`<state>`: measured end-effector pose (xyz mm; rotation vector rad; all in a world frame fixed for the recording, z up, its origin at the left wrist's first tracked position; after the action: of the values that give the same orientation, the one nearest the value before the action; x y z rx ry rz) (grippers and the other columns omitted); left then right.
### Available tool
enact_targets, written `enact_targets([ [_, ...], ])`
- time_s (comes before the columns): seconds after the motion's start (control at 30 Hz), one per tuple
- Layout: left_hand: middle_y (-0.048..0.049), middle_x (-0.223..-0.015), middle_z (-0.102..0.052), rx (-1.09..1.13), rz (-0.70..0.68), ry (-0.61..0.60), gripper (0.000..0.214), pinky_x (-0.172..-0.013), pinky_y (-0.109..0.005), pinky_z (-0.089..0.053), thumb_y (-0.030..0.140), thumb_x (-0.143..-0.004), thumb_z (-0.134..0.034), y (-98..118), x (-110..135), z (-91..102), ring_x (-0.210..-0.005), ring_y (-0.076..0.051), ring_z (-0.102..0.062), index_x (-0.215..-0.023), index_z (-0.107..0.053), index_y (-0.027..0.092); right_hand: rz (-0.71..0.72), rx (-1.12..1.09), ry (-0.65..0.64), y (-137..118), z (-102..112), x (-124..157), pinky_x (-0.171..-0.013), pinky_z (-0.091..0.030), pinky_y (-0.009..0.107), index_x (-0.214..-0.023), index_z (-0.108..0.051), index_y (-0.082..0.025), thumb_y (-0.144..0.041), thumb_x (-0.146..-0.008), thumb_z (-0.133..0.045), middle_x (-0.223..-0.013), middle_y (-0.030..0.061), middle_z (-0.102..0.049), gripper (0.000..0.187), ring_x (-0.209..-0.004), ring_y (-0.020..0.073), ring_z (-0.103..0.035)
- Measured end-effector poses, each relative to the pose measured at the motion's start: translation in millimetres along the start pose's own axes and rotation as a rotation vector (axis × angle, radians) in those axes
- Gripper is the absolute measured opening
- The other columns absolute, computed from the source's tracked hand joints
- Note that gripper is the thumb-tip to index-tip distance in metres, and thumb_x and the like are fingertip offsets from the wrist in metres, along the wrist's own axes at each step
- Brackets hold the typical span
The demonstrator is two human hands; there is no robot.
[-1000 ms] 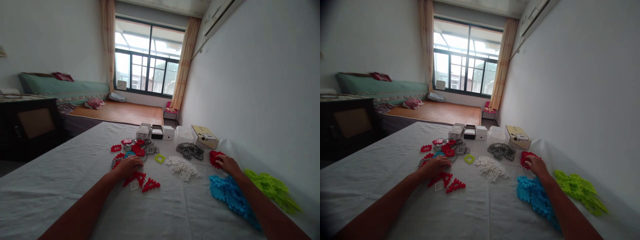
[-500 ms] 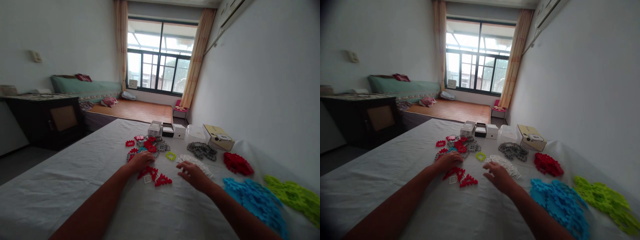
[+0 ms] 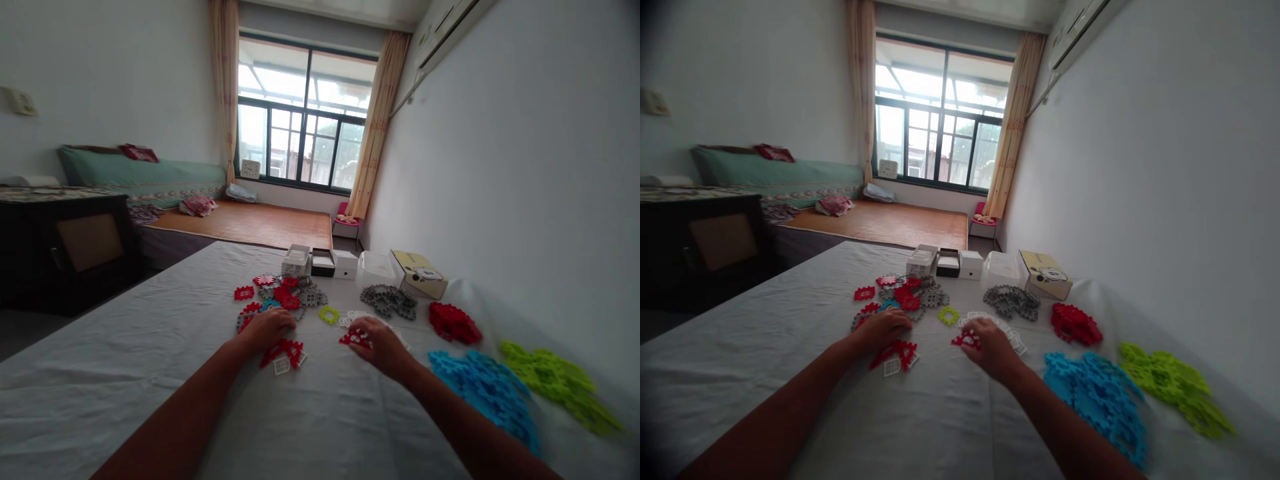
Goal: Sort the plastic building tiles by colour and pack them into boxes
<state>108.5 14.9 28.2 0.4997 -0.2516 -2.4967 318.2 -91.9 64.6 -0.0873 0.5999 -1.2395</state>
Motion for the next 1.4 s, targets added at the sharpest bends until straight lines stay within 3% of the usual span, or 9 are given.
enact_targets([
  [0.23,-0.001,-0.099,-0.069,0.007,0.012,0.0,0.034,-0.088,-0.025,-0.041,0.005,-0.074,-0.045,-3.2,-0.7,-0.6,-0.095,-0.017,-0.059,-0.09,-0.07,0.023,-0.42,0.532,0.275,204.2,134.4,32.7,-0.078,-0.046,0.033,-0.089,-0.066,-0.017,-0.034,-0.076,-0.056,-0.091,0.0106,-0.065,0.024,-0.087,0.0234,-0.061],
  [0.33,-0.0009,-0.099,-0.069,0.003,0.019,0.002,0.034,-0.088,-0.025,-0.042,0.006,-0.074,-0.045,-3.5,-0.8,-0.4,-0.095,-0.017,-0.059,-0.09,-0.07,0.023,-0.551,0.649,0.245,264.3,158.6,54.3,-0.074,-0.047,0.032,-0.091,-0.067,-0.015,-0.038,-0.075,-0.057,-0.092,0.0128,-0.067,0.029,-0.085,0.0249,-0.063],
  [0.4,-0.0013,-0.1,-0.069,-0.004,0.028,0.0,0.034,-0.088,-0.025,-0.042,0.006,-0.074,-0.045,-2.7,-0.7,0.5,-0.096,-0.017,-0.059,-0.09,-0.07,0.022,-0.554,0.675,0.241,276.8,161.1,55.6,-0.078,-0.046,0.035,-0.095,-0.067,-0.013,-0.039,-0.076,-0.057,-0.095,0.0151,-0.068,0.034,-0.087,0.0266,-0.063],
  [0.53,-0.0016,-0.1,-0.069,-0.039,0.042,-0.017,0.033,-0.088,-0.026,-0.042,0.006,-0.075,-0.046,-1.8,-0.7,1.9,-0.097,-0.017,-0.059,-0.091,-0.07,0.022,-0.374,0.57,0.284,227.0,129.5,23.4,-0.09,-0.042,0.041,-0.102,-0.065,-0.011,-0.036,-0.082,-0.051,-0.102,0.0166,-0.067,0.035,-0.096,0.0284,-0.061],
  [0.77,-0.0009,-0.102,-0.069,-0.089,0.083,0.026,0.034,-0.088,-0.026,-0.043,0.007,-0.076,-0.048,-11.3,2.5,3.5,-0.099,-0.018,-0.058,-0.095,-0.07,0.024,0.033,-0.087,-0.075,10.2,-29.2,-24.3,-0.083,-0.048,0.034,-0.106,-0.064,-0.022,-0.035,-0.085,-0.053,-0.102,0.0073,-0.066,0.027,-0.092,0.0199,-0.061],
  [0.9,-0.0005,-0.101,-0.069,-0.098,0.06,0.034,0.033,-0.087,-0.027,-0.043,0.007,-0.077,-0.049,-7.0,4.5,4.4,-0.097,-0.017,-0.058,-0.096,-0.07,0.024,0.21,-0.181,-0.184,-76.2,-80.4,-27.7,-0.096,-0.041,0.037,-0.12,-0.058,-0.024,-0.037,-0.076,-0.067,-0.12,0.0064,-0.061,0.046,-0.111,0.0229,-0.051],
  [1.1,-0.0016,-0.099,-0.069,-0.097,0.037,0.037,0.03,-0.086,-0.027,-0.043,0.008,-0.078,-0.049,-1.9,4.0,5.1,-0.095,-0.017,-0.059,-0.094,-0.07,0.023,0.146,-0.194,-0.212,-79.8,-97.1,-32.4,-0.093,-0.042,0.035,-0.121,-0.057,-0.023,-0.025,-0.072,-0.067,-0.111,0.0056,-0.065,0.05,-0.104,0.0224,-0.052],
  [1.23,-0.0023,-0.098,-0.069,-0.071,0.038,0.054,0.028,-0.086,-0.027,-0.043,0.009,-0.08,-0.048,-1.9,4.6,5.4,-0.093,-0.017,-0.059,-0.093,-0.07,0.023,0.022,-0.217,-0.193,-56.5,-87.7,-25.9,-0.093,-0.043,0.035,-0.128,-0.051,-0.016,-0.021,-0.069,-0.066,-0.114,0.0105,-0.062,0.061,-0.104,0.0222,-0.054],
  [1.4,-0.0018,-0.1,-0.069,-0.028,0.052,0.052,0.031,-0.087,-0.028,-0.043,0.008,-0.079,-0.047,-3.9,5.3,5.2,-0.095,-0.018,-0.058,-0.093,-0.07,0.024,-0.086,-0.226,-0.157,-41.1,-70.0,-13.1,-0.082,-0.047,0.036,-0.117,-0.059,-0.018,-0.037,-0.077,-0.061,-0.101,0.0102,-0.066,0.045,-0.09,0.0221,-0.06],
])
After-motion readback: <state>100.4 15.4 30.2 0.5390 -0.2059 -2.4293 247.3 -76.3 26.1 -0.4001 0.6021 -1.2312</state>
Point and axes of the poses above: each hand's wrist, its own x-axis away from the middle knuckle, its own z-axis out of the back of the hand, y = z × x, the point moved 8 cm from there along -x, towards the middle knuckle
